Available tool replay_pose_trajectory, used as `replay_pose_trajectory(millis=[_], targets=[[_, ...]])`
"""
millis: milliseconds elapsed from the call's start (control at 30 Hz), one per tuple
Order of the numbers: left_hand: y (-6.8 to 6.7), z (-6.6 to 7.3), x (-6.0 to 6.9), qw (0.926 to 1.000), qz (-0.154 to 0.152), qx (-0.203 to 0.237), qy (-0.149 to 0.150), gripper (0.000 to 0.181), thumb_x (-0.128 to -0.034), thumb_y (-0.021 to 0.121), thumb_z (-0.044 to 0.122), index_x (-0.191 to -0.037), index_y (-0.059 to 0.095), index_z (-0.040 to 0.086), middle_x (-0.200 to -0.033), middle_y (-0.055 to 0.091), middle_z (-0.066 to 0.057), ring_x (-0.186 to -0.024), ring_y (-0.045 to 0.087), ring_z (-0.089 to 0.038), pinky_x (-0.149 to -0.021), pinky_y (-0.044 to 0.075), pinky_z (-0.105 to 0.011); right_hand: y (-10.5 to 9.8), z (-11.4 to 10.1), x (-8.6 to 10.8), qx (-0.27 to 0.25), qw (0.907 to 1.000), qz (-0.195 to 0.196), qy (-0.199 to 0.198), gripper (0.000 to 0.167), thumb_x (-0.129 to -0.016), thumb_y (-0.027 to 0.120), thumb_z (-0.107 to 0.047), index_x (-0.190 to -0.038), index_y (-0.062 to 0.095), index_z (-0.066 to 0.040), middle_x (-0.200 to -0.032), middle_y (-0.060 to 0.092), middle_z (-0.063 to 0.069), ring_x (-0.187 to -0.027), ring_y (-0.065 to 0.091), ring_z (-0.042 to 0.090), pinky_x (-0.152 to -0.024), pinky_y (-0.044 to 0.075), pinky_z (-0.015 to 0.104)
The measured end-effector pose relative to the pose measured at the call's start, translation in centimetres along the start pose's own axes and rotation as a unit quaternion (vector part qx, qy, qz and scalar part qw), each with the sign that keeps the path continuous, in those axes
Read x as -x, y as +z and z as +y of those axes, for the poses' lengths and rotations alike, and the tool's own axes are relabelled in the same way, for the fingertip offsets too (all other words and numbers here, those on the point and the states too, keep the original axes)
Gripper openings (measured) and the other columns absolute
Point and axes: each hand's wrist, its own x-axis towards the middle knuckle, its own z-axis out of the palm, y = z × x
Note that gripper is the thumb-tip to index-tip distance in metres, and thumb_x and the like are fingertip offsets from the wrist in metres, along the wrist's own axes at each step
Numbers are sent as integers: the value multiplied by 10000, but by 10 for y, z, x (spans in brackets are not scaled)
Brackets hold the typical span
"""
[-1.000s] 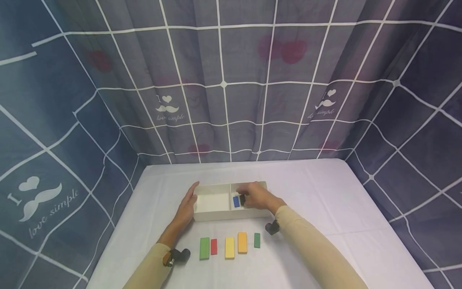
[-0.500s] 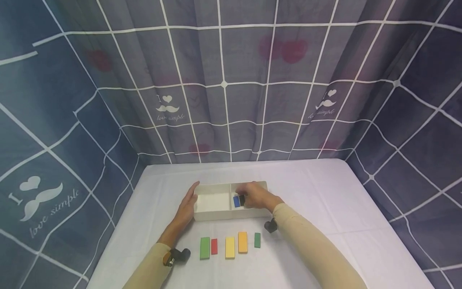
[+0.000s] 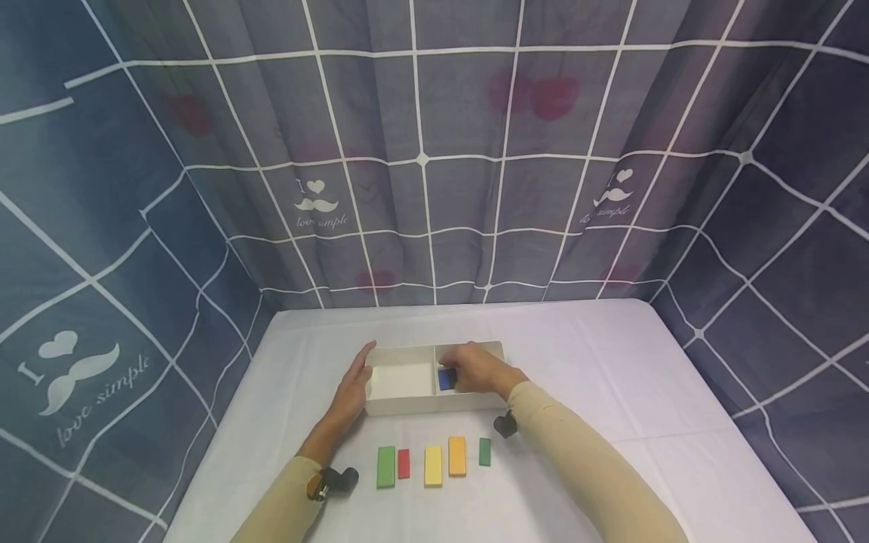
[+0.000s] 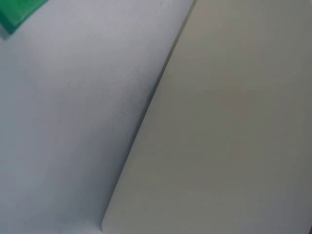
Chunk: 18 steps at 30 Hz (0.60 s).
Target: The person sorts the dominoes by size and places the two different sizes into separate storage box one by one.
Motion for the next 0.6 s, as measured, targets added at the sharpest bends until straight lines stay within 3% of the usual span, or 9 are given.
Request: replay_pose_trajectory(millis=[200,433,600], targets=[[1,1,0,10000,-23,-13,35,554,-1205,296,179,-1756,266,231,-1786,333,-143,-1678,239,-389,-1353,151,-664,1,-1,-1,-16,10000,-10,34,661,-782,911,65,-1410,730,-32,-1360,779,66,-1279,735,248,-1091,601,430],[1,0,0,10000,-8,21,-6,552,-1207,297,193,-1752,278,280,-1790,330,-126,-1680,236,-375,-1356,145,-656,-2,-5,3,27,9999,14,111,645,-812,935,-4,-1420,721,-22,-1366,776,81,-1280,734,248,-1093,599,431],[1,0,0,10000,-4,38,66,554,-1205,284,178,-1755,272,245,-1795,317,-136,-1682,224,-388,-1352,140,-671,-5,-8,6,-27,9999,77,132,624,-827,930,-18,-1413,717,-1,-1361,776,107,-1279,739,267,-1093,599,446]])
